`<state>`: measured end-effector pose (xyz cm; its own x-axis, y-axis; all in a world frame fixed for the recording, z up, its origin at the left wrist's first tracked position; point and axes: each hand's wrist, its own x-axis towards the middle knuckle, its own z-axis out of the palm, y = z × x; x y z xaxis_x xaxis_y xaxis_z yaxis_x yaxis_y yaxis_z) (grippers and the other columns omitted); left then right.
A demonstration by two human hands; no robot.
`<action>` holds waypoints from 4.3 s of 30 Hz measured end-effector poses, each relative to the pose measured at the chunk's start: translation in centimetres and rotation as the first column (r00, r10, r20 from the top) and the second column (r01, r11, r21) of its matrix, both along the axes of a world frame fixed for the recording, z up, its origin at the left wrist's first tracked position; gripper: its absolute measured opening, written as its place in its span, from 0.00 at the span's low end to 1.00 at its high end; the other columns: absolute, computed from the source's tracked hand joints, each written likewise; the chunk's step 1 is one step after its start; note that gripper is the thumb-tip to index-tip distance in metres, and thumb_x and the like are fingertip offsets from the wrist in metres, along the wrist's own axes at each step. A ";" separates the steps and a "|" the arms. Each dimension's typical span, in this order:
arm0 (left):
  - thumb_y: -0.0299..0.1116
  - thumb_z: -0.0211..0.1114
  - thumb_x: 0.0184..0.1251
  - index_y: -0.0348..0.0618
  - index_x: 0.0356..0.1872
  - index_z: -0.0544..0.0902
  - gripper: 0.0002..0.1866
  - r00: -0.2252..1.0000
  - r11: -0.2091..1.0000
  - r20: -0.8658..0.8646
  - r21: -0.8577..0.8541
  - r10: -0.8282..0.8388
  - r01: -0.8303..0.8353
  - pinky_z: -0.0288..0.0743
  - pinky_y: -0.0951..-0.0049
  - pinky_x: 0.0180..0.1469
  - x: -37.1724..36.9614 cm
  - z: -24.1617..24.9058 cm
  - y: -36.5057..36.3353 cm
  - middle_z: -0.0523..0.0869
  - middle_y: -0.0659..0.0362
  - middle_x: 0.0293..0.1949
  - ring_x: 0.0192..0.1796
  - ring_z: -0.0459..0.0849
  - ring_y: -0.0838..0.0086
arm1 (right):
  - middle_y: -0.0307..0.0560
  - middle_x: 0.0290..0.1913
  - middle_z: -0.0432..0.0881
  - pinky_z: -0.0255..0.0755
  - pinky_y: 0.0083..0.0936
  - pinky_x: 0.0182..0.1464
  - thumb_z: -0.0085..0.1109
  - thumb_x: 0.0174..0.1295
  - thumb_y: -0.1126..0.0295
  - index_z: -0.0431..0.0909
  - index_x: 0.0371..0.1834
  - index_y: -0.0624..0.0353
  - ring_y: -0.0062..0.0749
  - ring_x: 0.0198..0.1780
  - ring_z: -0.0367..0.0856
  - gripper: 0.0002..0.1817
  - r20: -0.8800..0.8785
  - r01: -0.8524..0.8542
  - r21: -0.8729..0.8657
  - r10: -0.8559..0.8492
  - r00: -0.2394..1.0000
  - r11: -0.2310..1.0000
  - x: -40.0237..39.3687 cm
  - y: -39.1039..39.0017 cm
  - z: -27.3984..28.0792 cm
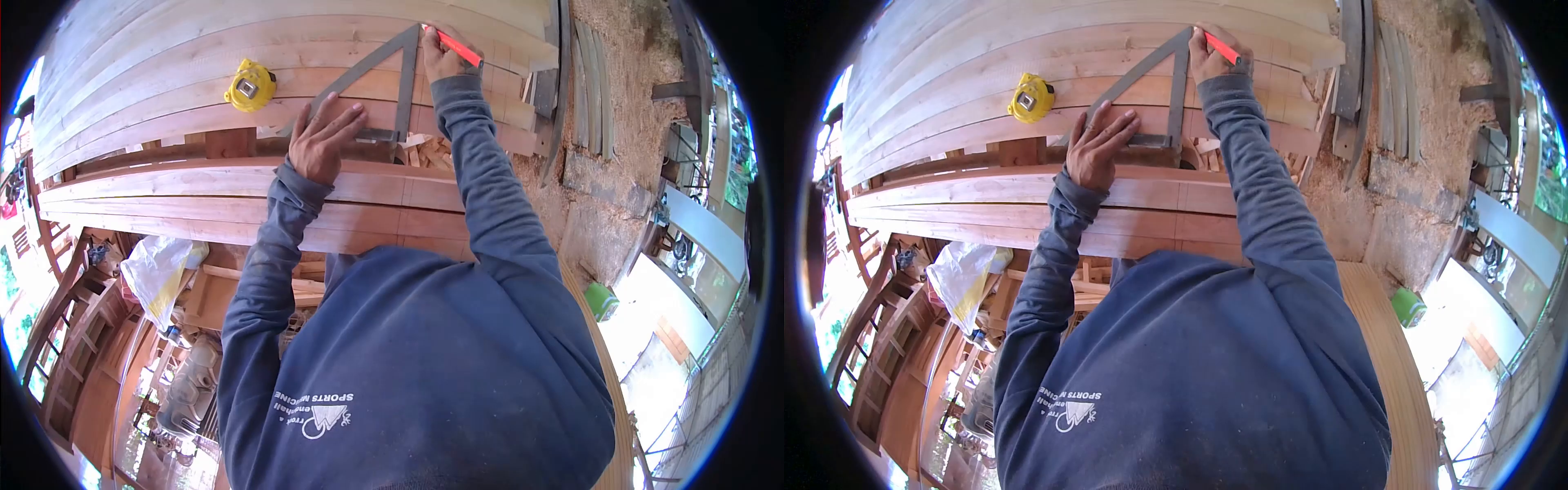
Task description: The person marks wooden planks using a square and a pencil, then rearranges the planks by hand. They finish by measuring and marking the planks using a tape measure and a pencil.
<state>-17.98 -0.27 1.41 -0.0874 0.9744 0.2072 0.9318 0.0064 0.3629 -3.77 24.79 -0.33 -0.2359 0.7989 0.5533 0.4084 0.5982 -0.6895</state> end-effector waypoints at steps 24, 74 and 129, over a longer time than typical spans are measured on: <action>0.28 0.61 0.69 0.51 0.59 0.87 0.19 0.996 0.953 -0.074 0.294 -0.052 0.072 0.69 0.46 0.70 0.1 -1.8 -1.5 0.90 0.60 0.59 0.68 0.83 0.60 | 0.53 0.41 0.93 0.84 0.30 0.46 0.62 0.75 0.69 0.89 0.49 0.65 0.37 0.40 0.92 0.11 -0.166 -0.078 -0.245 0.037 0.985 0.966 15.8 -19.6 6.6; 0.21 0.71 0.56 0.50 0.53 0.92 0.22 0.231 0.187 0.204 0.212 0.951 -0.959 0.74 0.57 0.58 -87.4 1.7 -101.2 0.84 0.56 0.47 0.53 0.82 0.57 | 0.56 0.48 0.88 0.82 0.37 0.53 0.63 0.78 0.69 0.82 0.52 0.63 0.46 0.49 0.88 0.09 -0.012 -0.451 0.020 0.452 0.892 0.892 -99.0 -81.5 11.6; 0.44 0.74 0.68 0.74 0.74 0.79 0.32 0.719 0.723 -0.075 -0.076 -0.691 0.687 0.45 0.18 0.74 -187.4 0.1 -73.0 0.74 0.71 0.80 0.85 0.65 0.70 | 0.50 0.52 0.84 0.79 0.29 0.55 0.53 0.83 0.62 0.82 0.68 0.62 0.31 0.50 0.83 0.20 -0.196 0.419 -0.165 -0.446 0.873 0.893 -169.4 -97.6 4.1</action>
<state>-205.42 -73.31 1.55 0.6283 0.7655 0.1388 0.7132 -0.6380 0.2904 -173.16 -72.86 3.74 0.2659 0.8531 0.4489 0.4360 0.3089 -0.8453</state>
